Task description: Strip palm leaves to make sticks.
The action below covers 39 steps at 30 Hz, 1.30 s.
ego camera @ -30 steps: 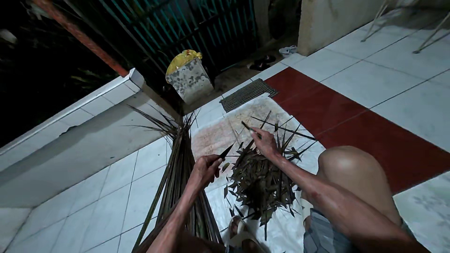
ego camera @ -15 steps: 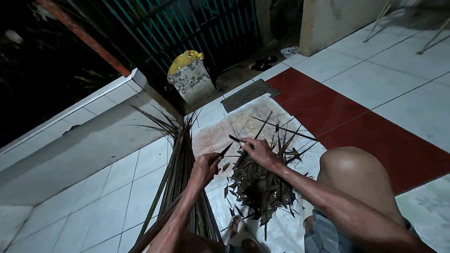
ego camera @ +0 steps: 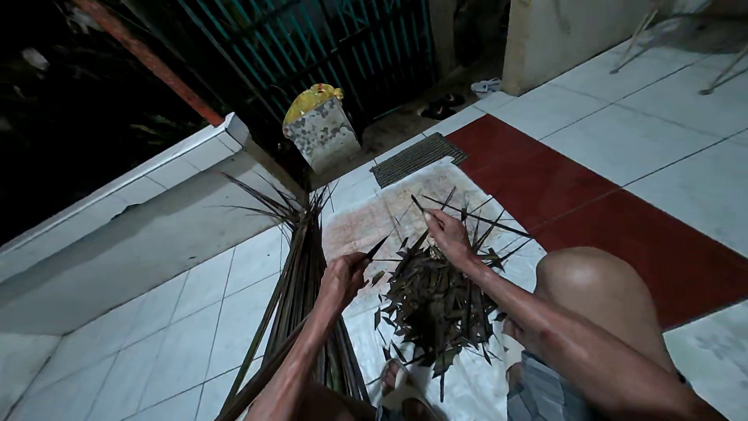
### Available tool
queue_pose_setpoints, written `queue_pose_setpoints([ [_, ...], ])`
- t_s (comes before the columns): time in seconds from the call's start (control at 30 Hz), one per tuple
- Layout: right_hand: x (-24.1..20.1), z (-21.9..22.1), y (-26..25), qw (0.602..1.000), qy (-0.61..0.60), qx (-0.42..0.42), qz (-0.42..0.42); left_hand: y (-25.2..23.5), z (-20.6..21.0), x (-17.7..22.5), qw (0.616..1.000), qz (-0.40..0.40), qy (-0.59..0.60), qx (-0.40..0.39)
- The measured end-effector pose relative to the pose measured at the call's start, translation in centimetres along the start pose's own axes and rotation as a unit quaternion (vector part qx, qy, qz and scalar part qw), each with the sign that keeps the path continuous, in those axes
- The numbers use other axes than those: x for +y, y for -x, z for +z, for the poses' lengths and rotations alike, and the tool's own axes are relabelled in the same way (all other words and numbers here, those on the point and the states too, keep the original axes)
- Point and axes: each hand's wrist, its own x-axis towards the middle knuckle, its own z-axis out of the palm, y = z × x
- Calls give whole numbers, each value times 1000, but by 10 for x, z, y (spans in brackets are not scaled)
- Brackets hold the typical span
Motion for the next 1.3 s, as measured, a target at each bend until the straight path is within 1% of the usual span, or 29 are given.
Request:
queue_pose_setpoints([
  [0.07, -6, 5, 9, 995, -54, -75, -21, -1, 1, 2, 999, 14, 48, -13],
  [0.13, -12, 13, 17, 982, -111, -150, -18, -3, 3, 7, 996, 22, 76, -33],
  [0.2, -19, 19, 23, 970, -166, -177, 2, -4, 5, 12, 995, 26, 80, -58],
  [0.3, -20, 23, 22, 967, -201, -159, 11, -4, 8, 17, 990, 29, 111, -76],
  [0.4, -20, 23, 16, 968, -214, -133, 7, -4, 7, 15, 978, 22, 178, -107],
  [0.53, -19, 19, 10, 969, -221, -107, 3, -1, 2, -2, 944, 15, 282, -170],
  [0.6, -16, 18, 9, 977, -194, -93, 2, -2, 2, -11, 939, 26, 296, -171],
  [0.67, -17, 19, 11, 990, -114, -85, -7, -6, 3, -15, 953, 28, 269, -134],
  [0.73, -19, 22, 17, 994, -35, -96, -31, -10, 3, -16, 975, 24, 201, -88],
  [0.8, -21, 28, 26, 990, -3, -130, -52, -14, 4, -15, 990, 12, 134, -48],
  [0.87, -25, 36, 33, 985, 9, -160, -67, -17, 5, -14, 996, 9, 90, -21],
  [1.07, -30, 42, 44, 975, 39, -201, -81, -21, 8, -10, 999, 12, 32, -4],
  [1.3, -35, 39, 48, 978, 70, -179, -77, -20, 12, -5, 1000, 6, -21, 20],
])
